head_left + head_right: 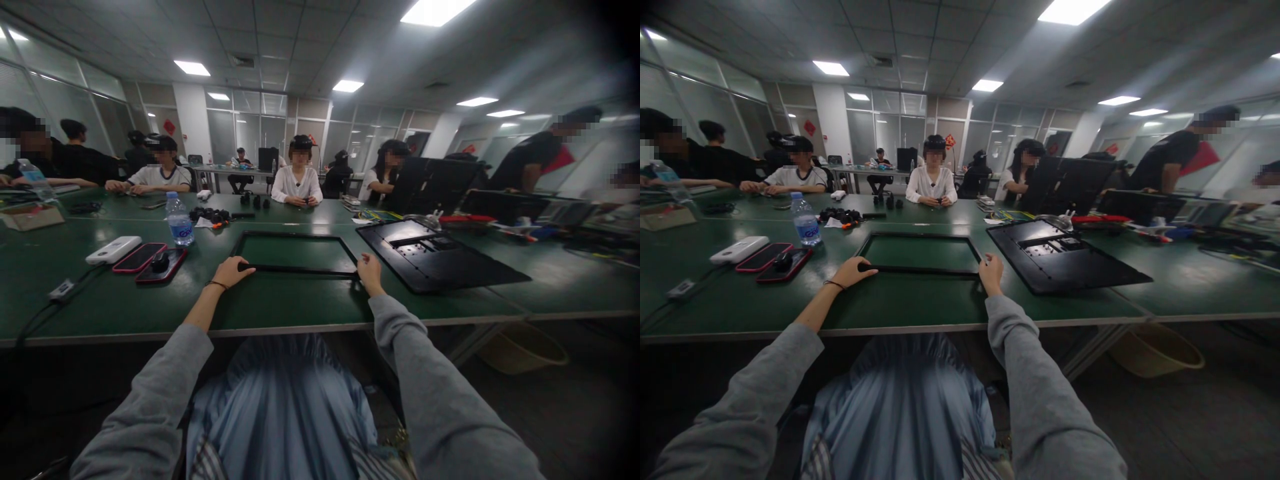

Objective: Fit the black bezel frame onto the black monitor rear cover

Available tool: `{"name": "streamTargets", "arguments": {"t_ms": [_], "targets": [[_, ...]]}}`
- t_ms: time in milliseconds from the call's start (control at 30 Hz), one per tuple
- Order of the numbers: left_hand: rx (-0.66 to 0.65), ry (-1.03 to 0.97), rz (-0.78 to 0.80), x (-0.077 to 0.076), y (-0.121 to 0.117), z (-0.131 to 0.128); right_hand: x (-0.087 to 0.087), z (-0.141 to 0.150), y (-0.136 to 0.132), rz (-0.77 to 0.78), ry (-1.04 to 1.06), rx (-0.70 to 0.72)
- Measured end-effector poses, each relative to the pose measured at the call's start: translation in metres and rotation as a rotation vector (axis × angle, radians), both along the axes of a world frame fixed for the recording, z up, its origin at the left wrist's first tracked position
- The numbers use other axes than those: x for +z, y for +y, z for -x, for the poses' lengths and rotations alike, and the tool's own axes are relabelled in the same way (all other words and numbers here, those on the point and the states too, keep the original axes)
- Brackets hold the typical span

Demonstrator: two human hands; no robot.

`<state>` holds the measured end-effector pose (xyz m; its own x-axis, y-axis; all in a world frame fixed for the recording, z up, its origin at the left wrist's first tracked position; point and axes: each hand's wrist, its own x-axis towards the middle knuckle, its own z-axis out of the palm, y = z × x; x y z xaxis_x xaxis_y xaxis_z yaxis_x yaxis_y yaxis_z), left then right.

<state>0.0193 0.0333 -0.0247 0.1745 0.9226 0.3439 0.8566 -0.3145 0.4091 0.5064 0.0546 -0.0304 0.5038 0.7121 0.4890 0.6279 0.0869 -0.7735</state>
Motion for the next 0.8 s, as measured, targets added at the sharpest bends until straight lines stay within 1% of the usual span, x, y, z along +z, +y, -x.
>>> {"name": "streamTargets", "arguments": {"t_ms": [200, 333, 500, 667, 800], "targets": [[0.039, 0.04, 0.031, 0.004, -0.006, -0.002, 0.004, -0.003, -0.004, 0.006, -0.026, -0.042], [0.06, 0.055, 0.049, 0.006, -0.007, -0.004, 0.004, -0.006, -0.008, 0.015, -0.046, -0.069], [0.051, 0.086, 0.08, 0.01, -0.011, -0.005, 0.005, -0.016, -0.014, 0.055, -0.137, -0.123], [0.05, 0.092, 0.072, 0.01, -0.011, -0.005, 0.012, -0.041, -0.026, 0.123, -0.23, -0.303], [0.049, 0.072, 0.039, 0.006, -0.007, -0.006, 0.014, -0.075, -0.041, 0.193, -0.252, -0.359]]}}
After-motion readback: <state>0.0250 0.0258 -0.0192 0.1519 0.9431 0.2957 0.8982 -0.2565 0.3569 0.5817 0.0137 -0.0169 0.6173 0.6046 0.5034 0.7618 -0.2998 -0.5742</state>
